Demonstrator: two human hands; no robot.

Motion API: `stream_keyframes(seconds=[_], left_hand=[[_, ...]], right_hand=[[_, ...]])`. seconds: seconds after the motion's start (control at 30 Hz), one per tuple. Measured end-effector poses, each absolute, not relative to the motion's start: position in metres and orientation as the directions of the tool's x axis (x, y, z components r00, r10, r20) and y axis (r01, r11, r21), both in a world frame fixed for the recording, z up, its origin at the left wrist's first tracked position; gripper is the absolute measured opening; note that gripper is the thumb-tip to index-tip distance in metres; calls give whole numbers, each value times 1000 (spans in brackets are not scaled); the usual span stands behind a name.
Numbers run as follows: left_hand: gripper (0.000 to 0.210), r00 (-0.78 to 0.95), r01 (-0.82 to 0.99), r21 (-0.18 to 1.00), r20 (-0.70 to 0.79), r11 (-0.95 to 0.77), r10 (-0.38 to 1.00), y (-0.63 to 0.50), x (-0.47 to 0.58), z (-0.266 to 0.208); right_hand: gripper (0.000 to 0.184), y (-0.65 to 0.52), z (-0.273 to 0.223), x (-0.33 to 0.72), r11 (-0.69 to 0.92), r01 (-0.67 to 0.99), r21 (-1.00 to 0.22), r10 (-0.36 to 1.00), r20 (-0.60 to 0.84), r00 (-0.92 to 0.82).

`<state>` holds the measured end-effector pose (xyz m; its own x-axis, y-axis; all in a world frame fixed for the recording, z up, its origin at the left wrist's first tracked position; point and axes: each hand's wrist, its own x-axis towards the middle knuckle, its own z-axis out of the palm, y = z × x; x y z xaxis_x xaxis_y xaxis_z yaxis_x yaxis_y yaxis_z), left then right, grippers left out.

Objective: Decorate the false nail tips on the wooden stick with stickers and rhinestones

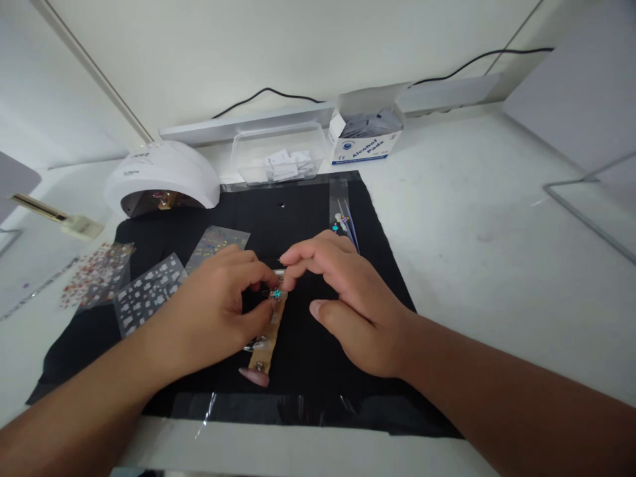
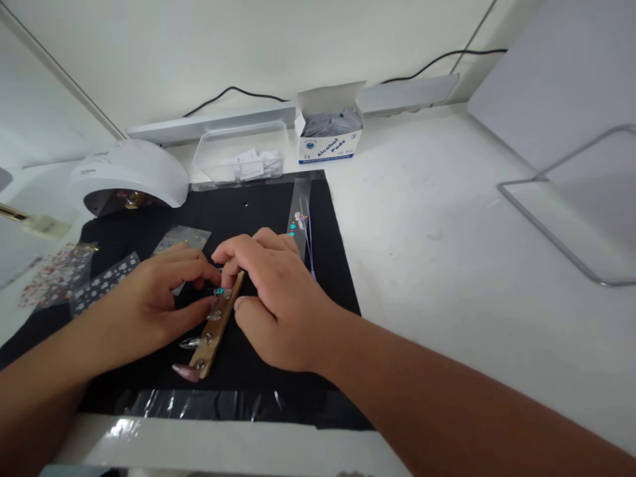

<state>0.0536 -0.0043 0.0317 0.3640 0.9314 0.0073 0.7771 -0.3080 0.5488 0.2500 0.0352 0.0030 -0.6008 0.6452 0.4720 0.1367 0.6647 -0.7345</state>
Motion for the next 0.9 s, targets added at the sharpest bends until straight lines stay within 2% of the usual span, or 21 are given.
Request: stream_keyframes(seconds=[0.47, 0.9], left_hand=[[16, 361, 790, 530, 6, -309, 933, -6, 53, 32], [9, 296, 728, 652, -21, -212, 955, -5, 52, 26]], right_hand=[[50, 36, 2, 251, 670, 142, -728, 643, 474, -602], [48, 35, 1, 254, 632, 137, -763, 658, 435, -615]])
